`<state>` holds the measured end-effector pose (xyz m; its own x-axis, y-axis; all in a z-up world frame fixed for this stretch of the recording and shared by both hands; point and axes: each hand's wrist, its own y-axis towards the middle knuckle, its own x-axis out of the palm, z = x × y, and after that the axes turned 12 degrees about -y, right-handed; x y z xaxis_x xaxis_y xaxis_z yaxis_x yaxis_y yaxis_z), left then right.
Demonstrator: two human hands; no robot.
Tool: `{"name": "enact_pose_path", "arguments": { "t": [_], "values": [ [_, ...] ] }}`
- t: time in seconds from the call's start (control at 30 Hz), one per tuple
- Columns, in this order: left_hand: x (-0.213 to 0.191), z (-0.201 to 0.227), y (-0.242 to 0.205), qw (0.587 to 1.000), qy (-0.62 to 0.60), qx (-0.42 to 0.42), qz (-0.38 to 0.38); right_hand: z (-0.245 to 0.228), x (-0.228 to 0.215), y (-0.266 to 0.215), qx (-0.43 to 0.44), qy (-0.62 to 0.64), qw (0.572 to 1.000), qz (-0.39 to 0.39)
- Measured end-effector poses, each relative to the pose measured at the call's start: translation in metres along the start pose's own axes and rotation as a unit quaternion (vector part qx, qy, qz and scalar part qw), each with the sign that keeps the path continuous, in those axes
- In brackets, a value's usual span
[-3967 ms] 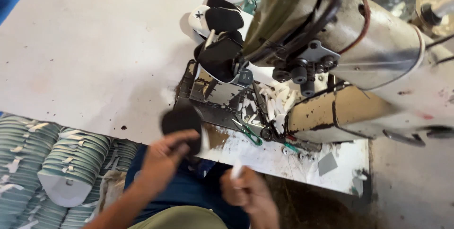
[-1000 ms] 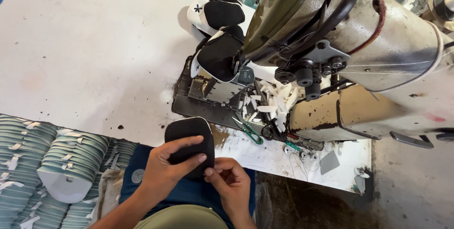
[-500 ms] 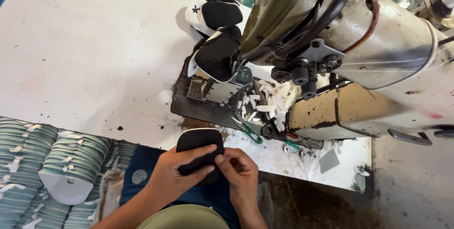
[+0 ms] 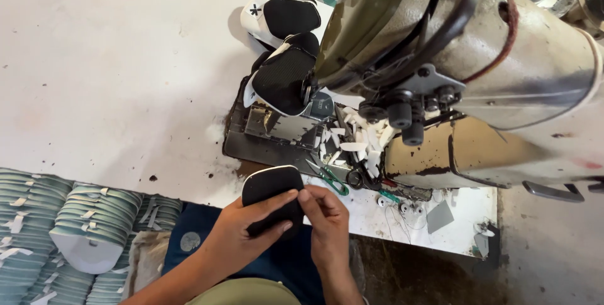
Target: The person uses a sewing machine to stitch the edges of black and white slipper components. They repeatedly pick up a slipper, guide it under the needle, and sew the perimeter. The person also uses scissors to trim excess thread from the finished pieces.
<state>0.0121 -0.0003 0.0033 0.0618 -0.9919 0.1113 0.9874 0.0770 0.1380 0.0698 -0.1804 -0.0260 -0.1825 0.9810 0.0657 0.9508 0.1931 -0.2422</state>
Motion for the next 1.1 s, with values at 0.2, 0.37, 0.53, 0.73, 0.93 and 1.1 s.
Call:
{"name": "enact_pose_path", "arguments": {
  "t": [0.2,0.37,0.53,0.73,0.93,1.1],
  "values": [
    [0.018,0.009,0.041,0.999,0.013,0.039,0.031,-0.043,0.007,0.049,-0.01,-0.098,0.994,0.05],
    [0.023,0.029,0.075,0.984,0.081,0.074,0.14,-0.076,0.035,0.09,-0.055,-0.043,0.997,0.038],
    [0.003,0.041,0.101,0.989,0.054,-0.066,0.125,-0.064,0.033,0.102,-0.088,-0.002,0.992,0.092],
    [-0.011,0.026,0.106,0.998,0.014,-0.001,0.058,-0.054,0.022,0.091,-0.1,0.038,0.994,0.006],
    [-0.03,0.028,0.122,1.0,-0.003,-0.008,0.025,-0.053,0.029,0.089,-0.096,0.075,0.992,-0.003],
    [-0.032,0.027,0.12,0.995,-0.092,-0.034,-0.008,-0.042,0.027,0.079,-0.097,0.068,0.993,0.019]
  ]
}}
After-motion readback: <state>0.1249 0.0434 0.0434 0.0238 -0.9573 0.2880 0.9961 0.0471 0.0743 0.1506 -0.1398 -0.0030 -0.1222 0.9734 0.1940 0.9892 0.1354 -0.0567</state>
